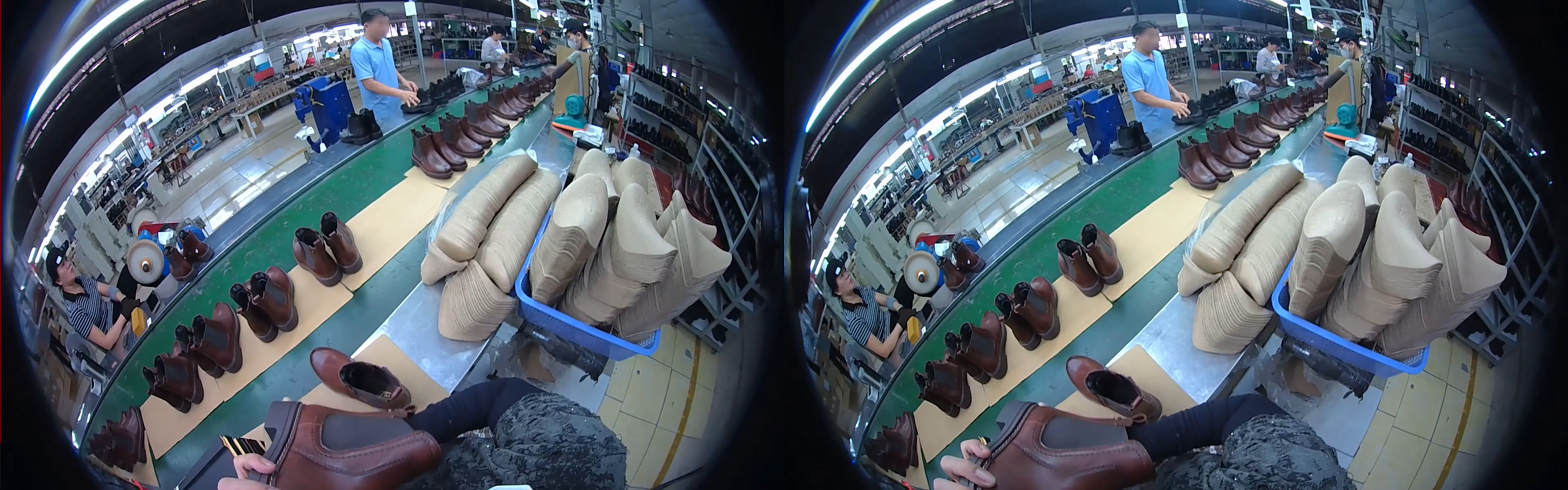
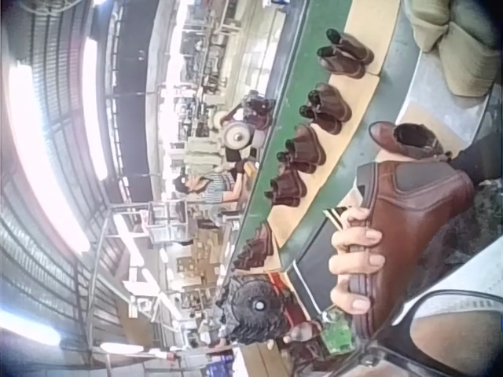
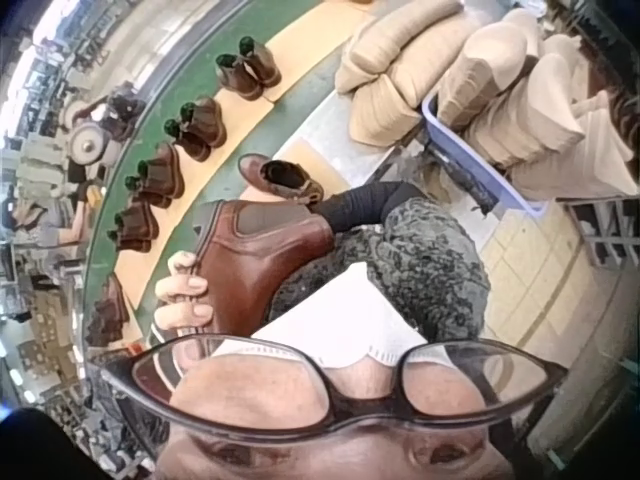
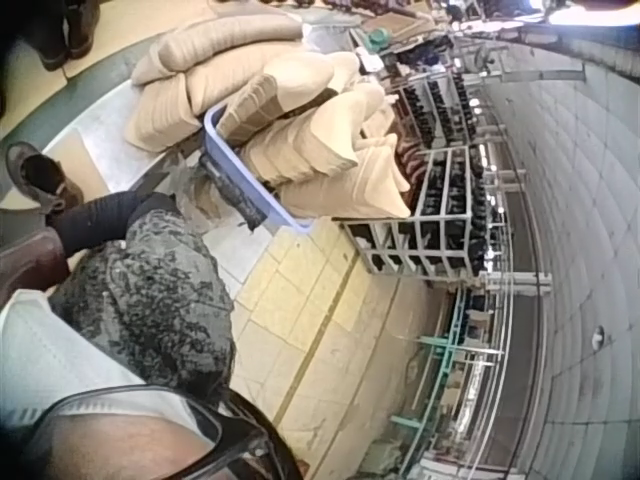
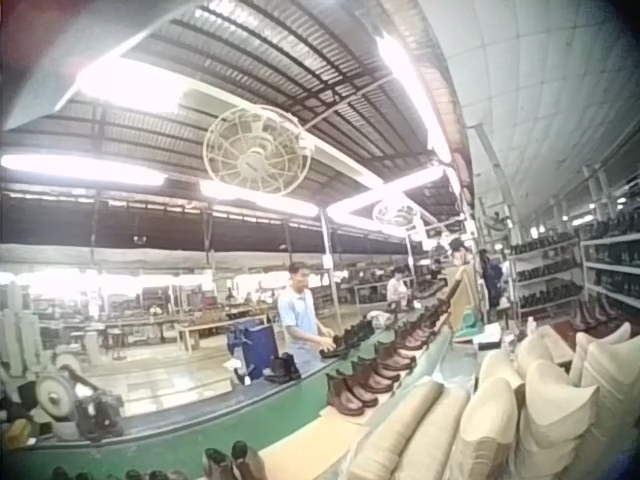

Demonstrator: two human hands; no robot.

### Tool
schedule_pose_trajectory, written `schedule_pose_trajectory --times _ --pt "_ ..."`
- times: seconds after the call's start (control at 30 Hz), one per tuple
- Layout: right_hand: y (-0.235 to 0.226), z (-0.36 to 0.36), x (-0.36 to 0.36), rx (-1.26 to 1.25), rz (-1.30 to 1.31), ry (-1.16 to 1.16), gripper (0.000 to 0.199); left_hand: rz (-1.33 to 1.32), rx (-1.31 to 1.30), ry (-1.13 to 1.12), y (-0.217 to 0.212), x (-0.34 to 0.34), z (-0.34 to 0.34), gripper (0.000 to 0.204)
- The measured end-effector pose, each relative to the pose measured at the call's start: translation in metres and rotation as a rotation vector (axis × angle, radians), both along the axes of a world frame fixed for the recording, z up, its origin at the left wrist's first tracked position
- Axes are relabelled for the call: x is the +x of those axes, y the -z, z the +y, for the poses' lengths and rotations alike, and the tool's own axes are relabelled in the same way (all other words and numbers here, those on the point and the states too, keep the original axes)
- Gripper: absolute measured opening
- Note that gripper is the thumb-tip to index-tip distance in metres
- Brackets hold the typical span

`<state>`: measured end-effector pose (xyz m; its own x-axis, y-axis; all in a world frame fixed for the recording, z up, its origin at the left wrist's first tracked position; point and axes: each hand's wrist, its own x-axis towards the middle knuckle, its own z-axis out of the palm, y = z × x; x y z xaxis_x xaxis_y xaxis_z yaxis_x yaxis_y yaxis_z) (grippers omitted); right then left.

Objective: Inspecting and organizing shoe components and finished boots at a factory conveyor belt.

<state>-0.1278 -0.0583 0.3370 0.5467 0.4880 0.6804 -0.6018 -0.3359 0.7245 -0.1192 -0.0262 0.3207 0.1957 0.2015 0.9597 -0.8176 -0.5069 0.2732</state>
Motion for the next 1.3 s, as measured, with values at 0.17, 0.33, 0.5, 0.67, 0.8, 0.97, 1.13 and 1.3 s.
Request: schedule_pose_trajectory --times 0.17,0.33,0.5,0.67,0.8,0.97,1.13,1.3 --pt "0.057 0.017 -0.038 -0.007 -0.029 0.004 0.035 0.044 0.116 0.155 0.021 -0.004 0.017 0.043" --pt "0.056 0.017 -0.037 -0.037 -0.02 -0.001 0.036 0.017 0.049 0.428 0.027 0.01 0.047 0.053" --pt "0.097 0.129 -0.097 -0.052 0.019 0.034 0.038 0.484 -0.36 0.619 0.049 0.002 0.136 0.061" --pt "0.042 0.076 -0.01 -0.109 0.013 0.014 0.04 0.398 -0.258 0.555 0.058 -0.013 0.143 0.061" --pt "0.048 0.063 0.005 -0.119 0.019 0.027 0.041 0.281 0.03 0.546 0.054 -0.009 0.125 0.056" --pt "0.018 0.028 -0.003 -0.146 0.08 -0.083 0.045 0.143 -0.082 0.192 0.015 0.003 0.03 0.03" --pt "0.014 0.038 -0.005 -0.154 0.158 -0.092 0.041 0.147 -0.052 -0.036 0.018 0.009 0.03 0.056" --pt "0.05 0.106 -0.043 -0.022 0.312 -0.044 0.044 0.641 -0.489 0.536 0.057 -0.008 0.133 0.055"
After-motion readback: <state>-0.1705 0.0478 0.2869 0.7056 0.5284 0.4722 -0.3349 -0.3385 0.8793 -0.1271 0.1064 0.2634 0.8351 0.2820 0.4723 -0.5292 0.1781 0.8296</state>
